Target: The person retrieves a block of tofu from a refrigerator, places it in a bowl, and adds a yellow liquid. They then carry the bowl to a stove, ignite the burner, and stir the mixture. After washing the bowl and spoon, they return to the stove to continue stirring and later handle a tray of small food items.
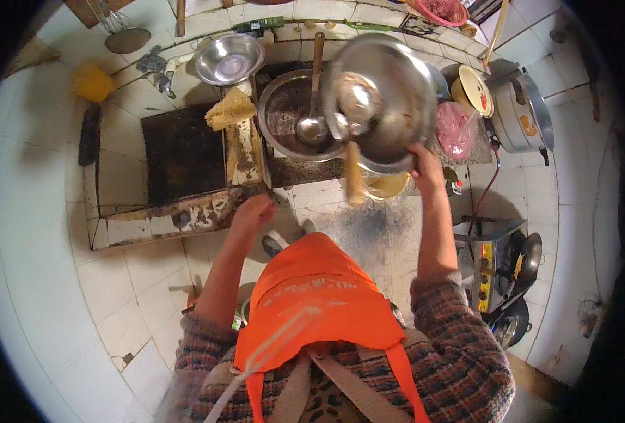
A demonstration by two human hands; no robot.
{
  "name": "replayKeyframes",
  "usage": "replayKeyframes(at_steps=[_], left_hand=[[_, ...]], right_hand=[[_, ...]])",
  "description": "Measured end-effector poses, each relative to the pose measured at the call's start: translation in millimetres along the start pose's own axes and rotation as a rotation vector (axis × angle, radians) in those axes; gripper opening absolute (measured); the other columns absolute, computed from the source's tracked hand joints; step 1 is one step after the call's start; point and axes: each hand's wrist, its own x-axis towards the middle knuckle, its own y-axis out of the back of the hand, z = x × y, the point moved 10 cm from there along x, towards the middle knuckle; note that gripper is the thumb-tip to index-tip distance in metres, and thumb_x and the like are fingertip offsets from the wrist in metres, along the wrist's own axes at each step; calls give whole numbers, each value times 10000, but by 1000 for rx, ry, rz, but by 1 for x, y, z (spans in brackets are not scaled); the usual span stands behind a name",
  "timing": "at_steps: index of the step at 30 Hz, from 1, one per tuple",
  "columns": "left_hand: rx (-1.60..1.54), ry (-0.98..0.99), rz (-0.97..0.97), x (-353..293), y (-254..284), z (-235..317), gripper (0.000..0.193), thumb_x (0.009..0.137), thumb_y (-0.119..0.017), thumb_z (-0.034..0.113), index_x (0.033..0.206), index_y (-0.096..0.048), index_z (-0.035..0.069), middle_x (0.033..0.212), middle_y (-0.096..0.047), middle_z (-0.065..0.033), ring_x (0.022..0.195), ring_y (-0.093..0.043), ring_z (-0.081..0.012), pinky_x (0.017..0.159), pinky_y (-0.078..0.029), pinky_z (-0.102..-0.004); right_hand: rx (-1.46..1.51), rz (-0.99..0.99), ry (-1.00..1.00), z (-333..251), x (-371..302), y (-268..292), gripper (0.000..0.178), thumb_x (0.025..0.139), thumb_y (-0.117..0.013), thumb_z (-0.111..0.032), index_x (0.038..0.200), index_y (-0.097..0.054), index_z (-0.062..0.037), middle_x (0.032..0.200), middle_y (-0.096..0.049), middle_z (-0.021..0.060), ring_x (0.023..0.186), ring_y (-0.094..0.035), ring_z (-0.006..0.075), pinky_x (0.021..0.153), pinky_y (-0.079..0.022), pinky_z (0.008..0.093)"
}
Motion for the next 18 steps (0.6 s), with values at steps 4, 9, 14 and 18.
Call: replayKeyframes(at_steps=[4, 9, 14, 18], left_hand=[[-120, 45, -22, 86, -45, 14, 443, 891, -600, 257, 1233, -478, 3, 1179, -537, -133, 1004, -573, -244, 890, -488, -331], [-323, 189, 190, 156, -62, 2, 357, 874, -593, 182, 1137, -487, -36, 1213, -481, -167, 1008, -560, -281, 909, -503, -381], [-340, 192, 289, 143, -59, 19, 285, 832, -608, 95, 1085, -509, 8, 1119, -550, -120, 975, -577, -263, 825, -528, -381], [670, -565, -62, 47, -61, 128, 375, 750, -640, -20, 1108, -529, 3, 1015, -608, -137, 885, -618, -257, 800, -509, -331]], right_hand=[[-127, 294, 63, 9, -50, 95, 126, 792, -591, -116, 706, -532, -46, 572, -433, -14, 419, -385, 86, 357, -239, 247], [-73, 427, -9, 63, -91, 155, 153, 763, -597, -54, 645, -500, -65, 549, -429, -13, 403, -368, 86, 357, -232, 259], [-13, 478, -198, 121, -105, 172, 98, 755, -600, -70, 684, -545, -32, 574, -457, -10, 413, -374, 82, 356, -236, 240], [1, 403, -271, 145, -81, 144, 144, 742, -629, -129, 761, -566, -1, 605, -490, 8, 439, -388, 94, 378, -276, 260]])
